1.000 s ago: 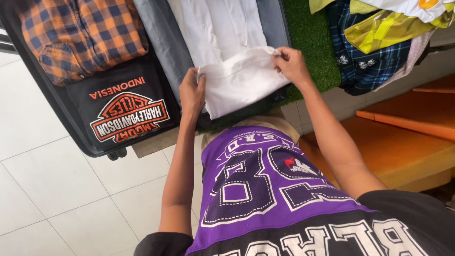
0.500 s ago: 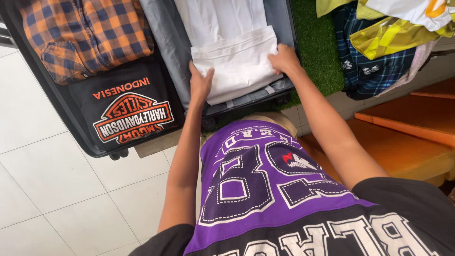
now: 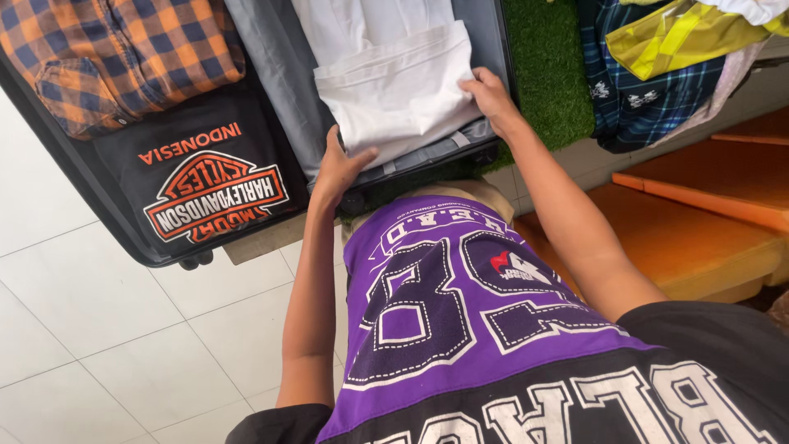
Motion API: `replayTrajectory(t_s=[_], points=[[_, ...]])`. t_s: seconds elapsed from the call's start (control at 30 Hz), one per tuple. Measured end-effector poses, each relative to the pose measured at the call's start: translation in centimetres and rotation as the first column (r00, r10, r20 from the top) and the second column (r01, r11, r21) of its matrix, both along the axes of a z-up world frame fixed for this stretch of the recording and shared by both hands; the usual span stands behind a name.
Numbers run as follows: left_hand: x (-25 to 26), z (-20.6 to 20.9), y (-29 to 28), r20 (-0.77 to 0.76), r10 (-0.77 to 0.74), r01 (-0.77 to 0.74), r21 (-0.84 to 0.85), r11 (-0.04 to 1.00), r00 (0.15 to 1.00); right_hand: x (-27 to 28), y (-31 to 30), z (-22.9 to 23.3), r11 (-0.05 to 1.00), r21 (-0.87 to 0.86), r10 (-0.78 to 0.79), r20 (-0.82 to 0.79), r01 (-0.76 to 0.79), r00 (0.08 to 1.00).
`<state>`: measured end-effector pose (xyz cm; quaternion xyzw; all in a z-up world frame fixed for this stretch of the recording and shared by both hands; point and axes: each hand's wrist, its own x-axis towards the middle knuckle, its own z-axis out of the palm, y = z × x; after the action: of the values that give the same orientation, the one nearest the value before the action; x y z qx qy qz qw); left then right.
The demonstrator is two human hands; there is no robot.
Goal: The person folds a white t-shirt with a logo on the front by hand, smoothing the fabric and folding the sleeves and body into a compact rectangle. They place the folded shirt into an open suitcase and then pick up a second white t-shirt with a yellow and orange graphic design to begin folding it.
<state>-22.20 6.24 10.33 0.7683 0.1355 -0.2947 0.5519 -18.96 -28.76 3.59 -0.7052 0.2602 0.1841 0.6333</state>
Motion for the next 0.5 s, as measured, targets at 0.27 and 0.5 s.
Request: replayTrajectory(t_s=[0.27,0.5], points=[[-1.0,-1.6,-0.1,-0.027,0.073,-0.074,-0.032,0.997,0.997,-0.7,-1.7,1.9,0.964,-0.059,0.248,-0.147,-0.259,0.958],[-1.9,-1.2,0.3,-0.121,0.224,-0.249,-0.253,0.935,0.967,-0.1,-2.1,5.1,0.826,-0.068,0.562,0.05,-0.559,0.825]])
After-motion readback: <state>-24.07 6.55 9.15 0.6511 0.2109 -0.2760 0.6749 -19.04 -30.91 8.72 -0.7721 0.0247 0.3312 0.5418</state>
